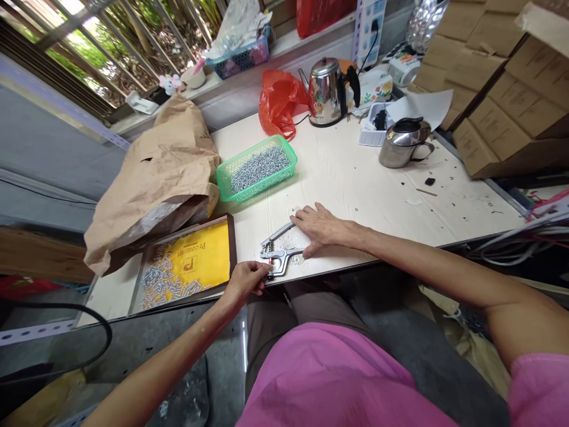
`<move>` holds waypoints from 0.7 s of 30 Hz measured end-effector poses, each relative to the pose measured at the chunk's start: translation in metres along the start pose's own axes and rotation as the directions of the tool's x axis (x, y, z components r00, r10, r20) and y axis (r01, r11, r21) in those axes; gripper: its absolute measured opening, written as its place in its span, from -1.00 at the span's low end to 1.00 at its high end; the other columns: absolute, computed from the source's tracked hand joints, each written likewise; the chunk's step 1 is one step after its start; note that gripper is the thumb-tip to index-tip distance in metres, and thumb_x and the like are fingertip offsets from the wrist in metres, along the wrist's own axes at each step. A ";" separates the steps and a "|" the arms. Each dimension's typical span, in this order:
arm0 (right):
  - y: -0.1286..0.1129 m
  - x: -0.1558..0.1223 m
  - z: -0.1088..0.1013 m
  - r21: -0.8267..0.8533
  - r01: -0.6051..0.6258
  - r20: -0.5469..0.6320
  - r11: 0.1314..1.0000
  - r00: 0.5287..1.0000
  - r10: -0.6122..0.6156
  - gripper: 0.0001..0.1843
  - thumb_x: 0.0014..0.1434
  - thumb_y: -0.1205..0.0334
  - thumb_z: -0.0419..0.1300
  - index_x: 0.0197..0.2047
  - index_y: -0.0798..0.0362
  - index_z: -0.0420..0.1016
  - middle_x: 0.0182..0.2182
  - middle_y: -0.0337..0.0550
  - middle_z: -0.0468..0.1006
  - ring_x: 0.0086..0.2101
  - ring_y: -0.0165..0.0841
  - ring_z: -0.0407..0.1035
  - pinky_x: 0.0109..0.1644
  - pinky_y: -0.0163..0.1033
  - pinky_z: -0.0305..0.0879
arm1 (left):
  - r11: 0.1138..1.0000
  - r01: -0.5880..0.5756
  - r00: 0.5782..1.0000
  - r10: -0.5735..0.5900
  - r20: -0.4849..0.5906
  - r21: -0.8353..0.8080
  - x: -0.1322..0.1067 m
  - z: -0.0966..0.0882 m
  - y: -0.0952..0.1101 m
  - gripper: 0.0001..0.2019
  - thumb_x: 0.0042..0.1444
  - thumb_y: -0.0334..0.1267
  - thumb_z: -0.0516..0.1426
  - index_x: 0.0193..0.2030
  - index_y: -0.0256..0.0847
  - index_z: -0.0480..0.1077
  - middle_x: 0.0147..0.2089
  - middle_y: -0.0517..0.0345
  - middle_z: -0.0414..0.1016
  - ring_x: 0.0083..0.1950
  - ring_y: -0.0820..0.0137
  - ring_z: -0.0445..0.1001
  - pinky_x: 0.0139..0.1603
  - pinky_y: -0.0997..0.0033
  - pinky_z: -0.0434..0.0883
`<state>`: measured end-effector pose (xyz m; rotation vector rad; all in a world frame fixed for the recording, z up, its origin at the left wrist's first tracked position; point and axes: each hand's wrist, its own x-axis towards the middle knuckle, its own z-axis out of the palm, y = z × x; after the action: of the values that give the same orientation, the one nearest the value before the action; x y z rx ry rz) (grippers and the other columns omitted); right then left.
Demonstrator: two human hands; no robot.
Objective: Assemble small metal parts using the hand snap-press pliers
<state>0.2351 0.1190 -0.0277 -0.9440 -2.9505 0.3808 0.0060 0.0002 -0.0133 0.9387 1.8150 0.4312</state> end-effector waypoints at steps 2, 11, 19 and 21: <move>-0.003 0.000 -0.003 -0.024 -0.001 -0.007 1.000 1.000 0.001 -0.14 -0.04 -0.23 0.28 0.15 0.21 0.27 -0.01 0.20 0.37 -0.03 0.02 0.24 0.08 0.19 0.09 | 1.000 0.000 1.000 0.000 0.001 -0.018 0.000 0.000 -0.001 -0.73 -0.02 -0.09 0.24 -0.44 -0.30 0.42 -0.71 0.30 0.29 -0.70 0.56 0.27 -0.68 0.60 0.30; -0.011 -0.003 -0.011 -0.066 -0.006 0.002 0.998 1.000 0.007 -0.51 0.01 -0.03 0.35 -0.10 0.12 0.43 -0.15 0.04 0.44 -0.13 -0.12 0.28 -0.03 -0.04 0.12 | 0.997 -0.033 0.999 0.034 -0.011 0.070 -0.003 -0.001 -0.010 -0.70 0.10 -0.04 0.11 -0.38 -0.28 0.43 -0.68 0.26 0.30 -0.69 0.48 0.29 -0.63 0.47 0.31; -0.018 -0.005 -0.012 -0.045 -0.021 0.001 0.999 1.000 0.021 -0.63 0.07 0.09 0.35 -0.13 0.13 0.45 -0.19 0.01 0.46 -0.16 -0.17 0.32 -0.08 -0.13 0.18 | 0.492 -0.633 0.638 0.769 0.043 0.598 0.001 0.017 0.012 -0.63 0.15 -0.18 0.14 0.09 -0.22 0.33 0.05 -0.08 0.40 0.05 0.20 0.36 0.07 0.19 0.34; -0.021 -0.007 -0.014 -0.044 -0.034 0.012 0.998 0.999 0.035 -0.60 0.08 0.09 0.34 -0.09 0.14 0.44 -0.18 0.02 0.45 -0.15 -0.17 0.32 -0.08 -0.14 0.20 | 0.360 -0.663 0.587 0.794 0.158 0.656 0.012 0.027 0.023 -0.48 0.10 -0.20 0.20 0.19 -0.27 0.22 0.16 -0.15 0.32 0.14 0.12 0.27 0.15 0.11 0.28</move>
<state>0.2297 0.1019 -0.0088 -1.0027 -2.9697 0.3253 0.0370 0.0212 -0.0171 2.3628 1.6073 0.4171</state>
